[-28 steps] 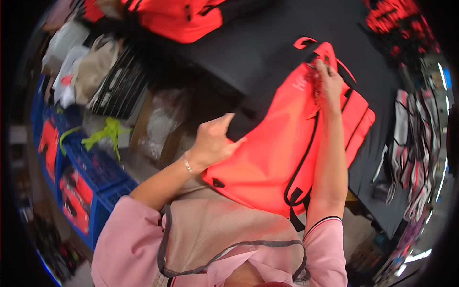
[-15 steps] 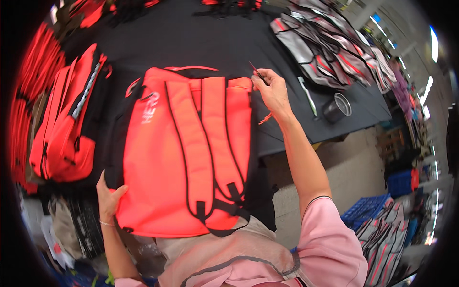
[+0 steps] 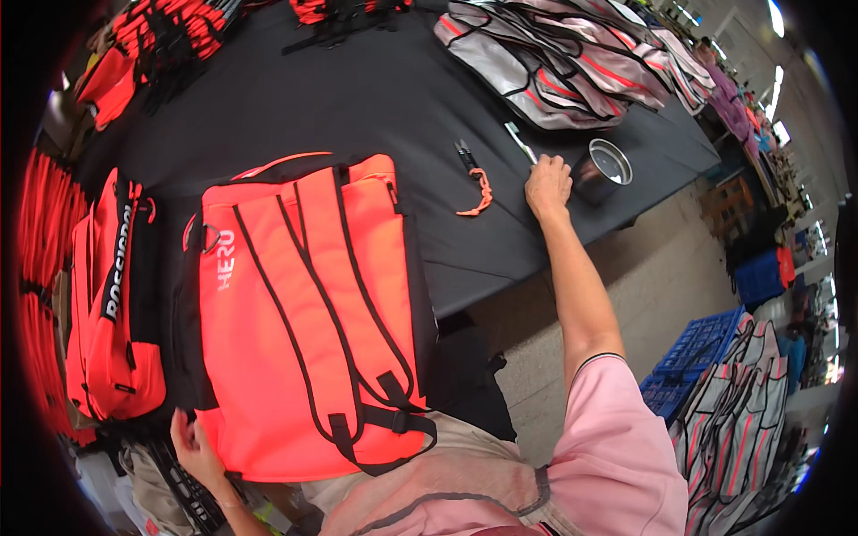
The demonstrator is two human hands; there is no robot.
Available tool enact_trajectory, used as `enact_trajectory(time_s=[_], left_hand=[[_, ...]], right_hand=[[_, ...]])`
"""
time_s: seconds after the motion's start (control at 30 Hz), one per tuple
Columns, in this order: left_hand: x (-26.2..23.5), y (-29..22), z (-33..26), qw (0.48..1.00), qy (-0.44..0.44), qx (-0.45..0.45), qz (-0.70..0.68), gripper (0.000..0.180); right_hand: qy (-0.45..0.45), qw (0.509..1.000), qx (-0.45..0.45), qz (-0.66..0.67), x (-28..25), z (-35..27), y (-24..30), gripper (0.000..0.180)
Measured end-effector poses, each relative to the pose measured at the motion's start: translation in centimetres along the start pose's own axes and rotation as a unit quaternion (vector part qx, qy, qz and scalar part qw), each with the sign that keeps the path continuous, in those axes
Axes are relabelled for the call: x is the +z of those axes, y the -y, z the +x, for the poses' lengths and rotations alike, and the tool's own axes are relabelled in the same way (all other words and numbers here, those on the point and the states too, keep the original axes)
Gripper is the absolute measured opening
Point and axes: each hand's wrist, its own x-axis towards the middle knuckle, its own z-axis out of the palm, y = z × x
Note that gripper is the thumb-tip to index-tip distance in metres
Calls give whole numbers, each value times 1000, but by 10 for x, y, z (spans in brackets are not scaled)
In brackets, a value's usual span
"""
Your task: Inspecting and assembling components of bright red sports backpacks, using a tool to adjust straps and cleaning parts with a brush.
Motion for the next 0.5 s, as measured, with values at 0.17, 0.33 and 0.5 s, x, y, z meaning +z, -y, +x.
enact_trajectory(time_s=[0.17, 0.33, 0.5], left_hand=[[9, -11, -93, 948, -67, -56, -307, 65], [54, -20, -115, 994, -73, -37, -68, 82], [46, 4, -103, 988, -20, -58, -140, 80]], right_hand=[[6, 996, -2, 94, -19, -19, 7, 16], [-32, 987, -10, 156, -130, -30, -27, 18], [-60, 998, 7, 15, -191, -11, -110, 21]])
